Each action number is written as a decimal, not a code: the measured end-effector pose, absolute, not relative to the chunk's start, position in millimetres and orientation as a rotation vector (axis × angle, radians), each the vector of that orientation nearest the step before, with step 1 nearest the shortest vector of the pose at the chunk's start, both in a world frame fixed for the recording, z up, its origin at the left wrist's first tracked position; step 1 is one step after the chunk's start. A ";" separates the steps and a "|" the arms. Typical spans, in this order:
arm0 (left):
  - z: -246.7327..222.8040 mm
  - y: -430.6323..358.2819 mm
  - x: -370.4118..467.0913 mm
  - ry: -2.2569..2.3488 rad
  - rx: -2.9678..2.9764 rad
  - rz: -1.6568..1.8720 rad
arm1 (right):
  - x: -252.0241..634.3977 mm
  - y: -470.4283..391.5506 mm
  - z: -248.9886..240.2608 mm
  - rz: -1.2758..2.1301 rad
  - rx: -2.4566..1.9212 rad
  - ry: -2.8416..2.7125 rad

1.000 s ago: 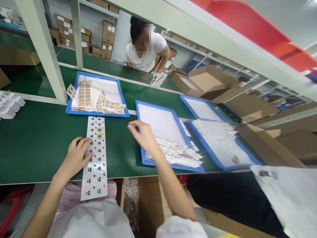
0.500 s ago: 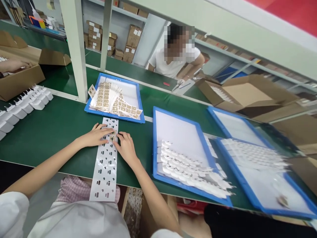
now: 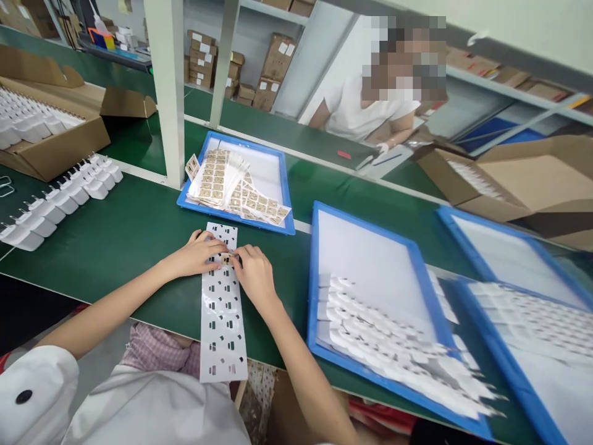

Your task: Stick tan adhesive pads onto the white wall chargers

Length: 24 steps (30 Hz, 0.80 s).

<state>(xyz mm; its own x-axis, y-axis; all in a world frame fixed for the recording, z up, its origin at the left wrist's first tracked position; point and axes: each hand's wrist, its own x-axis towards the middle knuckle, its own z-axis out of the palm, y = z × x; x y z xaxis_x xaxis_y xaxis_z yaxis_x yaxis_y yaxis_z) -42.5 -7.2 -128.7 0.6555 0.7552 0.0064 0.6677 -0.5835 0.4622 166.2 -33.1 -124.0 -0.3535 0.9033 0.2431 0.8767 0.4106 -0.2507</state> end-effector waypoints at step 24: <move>-73.1 -97.2 -172.8 2.431 1.882 0.991 | 142.0 -157.9 -142.1 1.638 -1.429 -0.972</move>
<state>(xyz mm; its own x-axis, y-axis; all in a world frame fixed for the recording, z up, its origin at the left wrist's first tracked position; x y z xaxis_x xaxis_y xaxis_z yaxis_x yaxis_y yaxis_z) -172.8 -97.2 -73.1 -0.3184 0.8483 0.4232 0.9024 0.1345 0.4093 142.0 -157.9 -142.1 -0.1036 0.8967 -0.4304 -0.0514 -0.4369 -0.8980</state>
